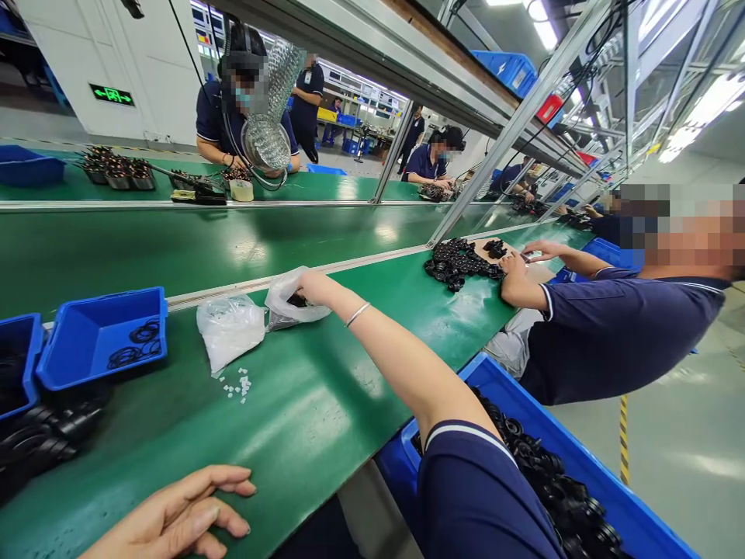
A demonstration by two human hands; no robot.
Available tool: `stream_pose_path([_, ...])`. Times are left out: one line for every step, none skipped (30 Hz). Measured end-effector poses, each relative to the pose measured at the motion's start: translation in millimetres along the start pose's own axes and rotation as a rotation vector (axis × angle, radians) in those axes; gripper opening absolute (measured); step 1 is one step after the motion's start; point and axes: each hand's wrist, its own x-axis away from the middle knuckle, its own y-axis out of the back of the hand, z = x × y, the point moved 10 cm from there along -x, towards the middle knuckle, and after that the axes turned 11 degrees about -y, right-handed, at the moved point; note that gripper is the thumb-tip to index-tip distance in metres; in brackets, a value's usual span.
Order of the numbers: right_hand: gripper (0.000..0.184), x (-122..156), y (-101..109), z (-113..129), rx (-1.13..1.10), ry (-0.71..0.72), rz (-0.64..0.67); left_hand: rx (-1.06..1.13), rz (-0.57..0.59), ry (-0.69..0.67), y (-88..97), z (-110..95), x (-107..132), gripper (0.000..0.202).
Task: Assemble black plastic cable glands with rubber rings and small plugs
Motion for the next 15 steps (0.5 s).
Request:
stream_pose_path([0.019,-1.1,3.0,-0.7,-0.027,-0.026,0.000,-0.008,0.012,-0.006,-1.2,-1.5,0.1,0.047])
stream_pose_path([0.020,-1.4,4.7,-1.5,-0.057,-0.052,0.003,-0.018,0.024,-0.011,-2.4,-3.3,0.5,0.046])
stream_pose_path([0.021,-1.0,5.0,-2.3,-0.090,-0.077,0.010,-0.031,0.035,-0.015,-3.5,-5.0,1.0,0.044])
stream_pose_path([0.022,0.0,3.9,-3.5,-0.128,-0.102,0.022,-0.045,0.045,-0.016,-4.3,-6.5,1.8,0.042])
stream_pose_path([0.022,1.4,1.9,-5.0,-0.173,-0.129,0.034,-0.059,0.051,-0.018,-4.8,-7.8,2.6,0.041])
stream_pose_path([0.023,3.0,-0.6,-6.9,-0.224,-0.155,0.043,-0.073,0.054,-0.020,-4.9,-9.0,3.4,0.041])
stream_pose_path([0.022,4.4,-3.4,-9.3,-0.281,-0.181,0.050,-0.084,0.057,-0.023,-5.1,-9.9,4.2,0.041])
stream_pose_path([0.021,5.4,-6.2,-12.1,-0.342,-0.207,0.053,-0.090,0.057,-0.027,-5.0,-10.6,4.9,0.041])
stream_pose_path([0.020,5.9,-9.1,-15.3,-0.404,-0.232,0.056,-0.093,0.054,-0.028,-4.7,-10.8,5.5,0.042])
stream_pose_path([0.017,5.8,-12.1,-18.6,-0.467,-0.257,0.060,-0.097,0.052,-0.028,-4.4,-10.8,6.0,0.042])
stream_pose_path([0.015,5.0,-15.4,-21.8,-0.527,-0.279,0.067,-0.103,0.052,-0.028,-4.1,-10.6,6.5,0.043])
stream_pose_path([0.014,3.8,-19.0,-24.9,-0.586,-0.301,0.080,-0.113,0.055,-0.026,-4.2,-10.3,7.0,0.043])
stream_pose_path([0.017,2.3,-22.6,-27.6,-0.644,-0.322,0.097,-0.124,0.059,-0.027,-4.2,-10.1,7.3,0.044])
stream_pose_path([0.023,0.7,-26.1,-30.0,-0.700,-0.341,0.114,-0.134,0.064,-0.031,-4.3,-10.2,7.6,0.044])
stream_pose_path([0.028,-1.0,-29.2,-32.0,-0.757,-0.358,0.131,-0.140,0.069,-0.040,-4.5,-10.6,7.6,0.043])
